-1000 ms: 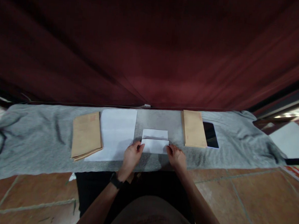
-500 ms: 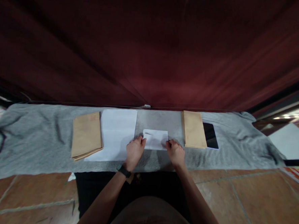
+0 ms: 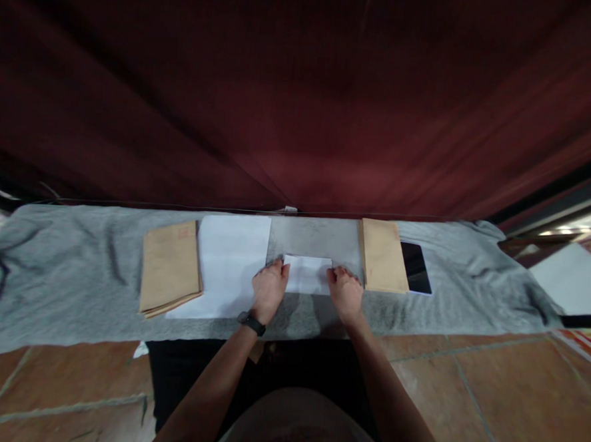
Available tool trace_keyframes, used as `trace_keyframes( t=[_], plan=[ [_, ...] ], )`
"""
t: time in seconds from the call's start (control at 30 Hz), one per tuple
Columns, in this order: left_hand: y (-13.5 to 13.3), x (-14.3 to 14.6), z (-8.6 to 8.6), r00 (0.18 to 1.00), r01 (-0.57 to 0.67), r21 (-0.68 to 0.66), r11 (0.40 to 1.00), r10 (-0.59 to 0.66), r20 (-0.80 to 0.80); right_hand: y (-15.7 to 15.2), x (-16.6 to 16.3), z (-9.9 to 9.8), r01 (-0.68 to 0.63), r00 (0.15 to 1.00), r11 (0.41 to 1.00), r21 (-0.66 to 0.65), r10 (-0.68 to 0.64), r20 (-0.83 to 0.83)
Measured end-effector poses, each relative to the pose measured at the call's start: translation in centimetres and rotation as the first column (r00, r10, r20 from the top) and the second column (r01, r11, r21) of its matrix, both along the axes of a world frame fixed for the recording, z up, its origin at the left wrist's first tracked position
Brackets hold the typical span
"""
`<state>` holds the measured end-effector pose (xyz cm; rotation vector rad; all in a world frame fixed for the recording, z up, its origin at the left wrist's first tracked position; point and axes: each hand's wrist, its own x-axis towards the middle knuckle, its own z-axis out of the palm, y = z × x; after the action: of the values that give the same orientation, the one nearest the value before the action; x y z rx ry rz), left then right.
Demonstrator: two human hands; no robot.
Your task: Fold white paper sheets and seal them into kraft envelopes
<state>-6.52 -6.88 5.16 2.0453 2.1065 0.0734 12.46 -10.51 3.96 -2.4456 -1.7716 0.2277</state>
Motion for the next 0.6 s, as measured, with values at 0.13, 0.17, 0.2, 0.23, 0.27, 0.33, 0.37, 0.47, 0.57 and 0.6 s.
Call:
trace_keyframes(
  t=[0.13, 0.17, 0.2, 0.23, 0.27, 0.33, 0.37, 0.47, 0.57, 0.6],
  plan=[
    [0.15, 0.14, -0.10, 1.000, -0.003, 0.002, 1.000, 0.003, -0.017, 0.28, 0.05, -0.16, -0.006, 1.000, 1.000, 0.028, 0.006, 0.014],
    [0.15, 0.15, -0.12, 1.000, -0.002, 0.006, 1.000, 0.003, -0.019, 0.29, 0.04, -0.15, -0.009, 1.000, 0.999, 0.033, 0.008, 0.017],
    [0.15, 0.17, -0.13, 1.000, -0.002, 0.008, 1.000, 0.002, -0.022, 0.29, 0.01, -0.11, -0.010, 1.000, 0.999, 0.035, 0.009, 0.019],
    [0.15, 0.18, -0.12, 1.000, -0.002, 0.009, 1.000, 0.002, -0.024, 0.29, -0.03, -0.06, -0.012, 1.000, 0.999, 0.033, 0.011, 0.020],
    [0.15, 0.20, -0.11, 1.000, -0.001, 0.007, 1.000, 0.001, -0.027, 0.29, -0.07, -0.02, -0.013, 1.000, 0.999, 0.030, 0.012, 0.021],
    [0.14, 0.24, -0.07, 1.000, -0.001, -0.003, 1.000, 0.001, -0.029, 0.30, -0.15, 0.02, -0.012, 1.000, 1.000, 0.027, 0.011, 0.025],
    [0.14, 0.26, -0.05, 1.000, -0.002, -0.004, 1.000, 0.001, -0.026, 0.31, -0.18, 0.01, -0.010, 1.000, 1.000, 0.030, 0.010, 0.026],
    [0.10, 0.34, -0.06, 1.000, -0.004, 0.004, 1.000, 0.004, -0.017, 0.32, -0.12, -0.12, -0.011, 1.000, 0.999, 0.041, 0.010, 0.024],
    [0.05, 0.38, -0.25, 1.000, -0.004, 0.015, 1.000, 0.004, -0.015, 0.21, -0.04, -0.08, -0.017, 1.000, 0.997, 0.070, 0.016, 0.009],
    [0.03, 0.38, -0.33, 1.000, -0.004, 0.020, 1.000, 0.004, -0.013, 0.14, -0.09, 0.00, -0.024, 1.000, 0.995, 0.097, 0.023, 0.006]
  ],
)
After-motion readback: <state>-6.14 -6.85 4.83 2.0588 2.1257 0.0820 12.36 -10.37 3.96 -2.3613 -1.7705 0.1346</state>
